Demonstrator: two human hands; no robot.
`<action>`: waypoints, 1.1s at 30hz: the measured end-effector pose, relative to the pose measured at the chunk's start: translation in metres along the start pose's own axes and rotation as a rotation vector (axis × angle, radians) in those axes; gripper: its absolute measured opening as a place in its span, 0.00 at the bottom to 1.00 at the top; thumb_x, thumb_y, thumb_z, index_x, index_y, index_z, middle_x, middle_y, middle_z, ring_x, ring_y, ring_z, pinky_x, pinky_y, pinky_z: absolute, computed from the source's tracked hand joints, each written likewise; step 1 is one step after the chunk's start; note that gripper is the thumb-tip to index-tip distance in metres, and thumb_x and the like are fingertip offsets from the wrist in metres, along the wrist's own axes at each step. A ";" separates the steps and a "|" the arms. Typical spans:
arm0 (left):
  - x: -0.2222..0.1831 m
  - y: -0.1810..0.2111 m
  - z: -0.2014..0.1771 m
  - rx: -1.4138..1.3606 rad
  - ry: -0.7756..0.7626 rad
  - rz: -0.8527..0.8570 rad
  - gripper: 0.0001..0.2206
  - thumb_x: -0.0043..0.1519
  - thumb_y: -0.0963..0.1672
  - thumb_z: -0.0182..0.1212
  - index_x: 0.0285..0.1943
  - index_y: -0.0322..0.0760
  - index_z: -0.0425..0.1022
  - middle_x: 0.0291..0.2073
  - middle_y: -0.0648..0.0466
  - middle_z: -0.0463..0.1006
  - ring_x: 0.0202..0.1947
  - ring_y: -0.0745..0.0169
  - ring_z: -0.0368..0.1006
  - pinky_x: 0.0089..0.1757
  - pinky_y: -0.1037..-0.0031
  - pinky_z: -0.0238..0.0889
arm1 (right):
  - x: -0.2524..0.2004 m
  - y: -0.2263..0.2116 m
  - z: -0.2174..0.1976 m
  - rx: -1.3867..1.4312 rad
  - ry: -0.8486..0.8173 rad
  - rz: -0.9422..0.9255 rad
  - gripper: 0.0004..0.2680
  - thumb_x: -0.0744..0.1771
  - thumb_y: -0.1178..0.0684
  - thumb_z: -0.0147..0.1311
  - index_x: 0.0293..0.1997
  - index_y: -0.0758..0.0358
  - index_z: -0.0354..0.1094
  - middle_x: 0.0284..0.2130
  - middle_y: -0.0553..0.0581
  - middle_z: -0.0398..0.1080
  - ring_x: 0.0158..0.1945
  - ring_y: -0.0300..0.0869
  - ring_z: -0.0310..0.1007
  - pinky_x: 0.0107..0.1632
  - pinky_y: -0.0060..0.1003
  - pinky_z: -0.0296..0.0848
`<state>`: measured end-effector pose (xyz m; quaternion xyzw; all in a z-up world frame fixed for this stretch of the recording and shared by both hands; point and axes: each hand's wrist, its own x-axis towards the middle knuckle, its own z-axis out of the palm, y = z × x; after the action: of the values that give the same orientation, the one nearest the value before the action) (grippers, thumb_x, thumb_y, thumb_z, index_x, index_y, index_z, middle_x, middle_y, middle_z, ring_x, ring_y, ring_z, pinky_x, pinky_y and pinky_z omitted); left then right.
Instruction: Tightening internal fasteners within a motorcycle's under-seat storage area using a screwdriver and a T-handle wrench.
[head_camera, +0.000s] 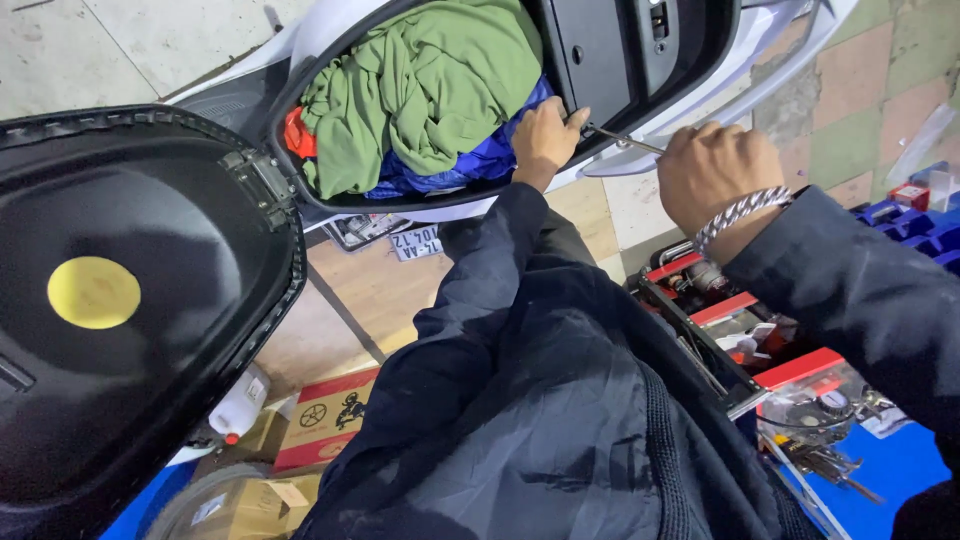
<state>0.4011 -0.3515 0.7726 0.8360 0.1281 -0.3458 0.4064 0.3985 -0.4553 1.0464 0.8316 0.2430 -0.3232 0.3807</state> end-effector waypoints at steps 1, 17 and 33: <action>0.000 0.002 -0.002 -0.003 0.000 -0.001 0.20 0.60 0.58 0.57 0.36 0.42 0.71 0.35 0.45 0.80 0.40 0.35 0.74 0.39 0.51 0.64 | 0.003 0.005 -0.009 -0.003 -0.001 -0.001 0.16 0.75 0.51 0.30 0.43 0.62 0.70 0.28 0.54 0.76 0.25 0.42 0.77 0.27 0.35 0.74; -0.004 0.003 -0.008 -0.003 -0.023 0.006 0.20 0.60 0.59 0.57 0.34 0.43 0.70 0.33 0.49 0.80 0.41 0.41 0.74 0.39 0.53 0.64 | 0.004 0.010 -0.003 0.070 -0.145 -0.078 0.15 0.74 0.49 0.30 0.58 0.69 0.63 0.44 0.65 0.73 0.40 0.48 0.79 0.38 0.40 0.84; -0.004 0.002 -0.005 0.020 -0.035 0.003 0.21 0.61 0.59 0.54 0.39 0.43 0.71 0.36 0.49 0.81 0.44 0.42 0.74 0.41 0.52 0.65 | 0.006 -0.003 0.019 0.048 0.080 0.032 0.12 0.74 0.51 0.36 0.54 0.61 0.67 0.39 0.57 0.73 0.34 0.45 0.79 0.31 0.37 0.79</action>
<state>0.4019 -0.3486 0.7788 0.8340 0.1161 -0.3609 0.4008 0.3944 -0.4675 1.0314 0.8566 0.2369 -0.2893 0.3557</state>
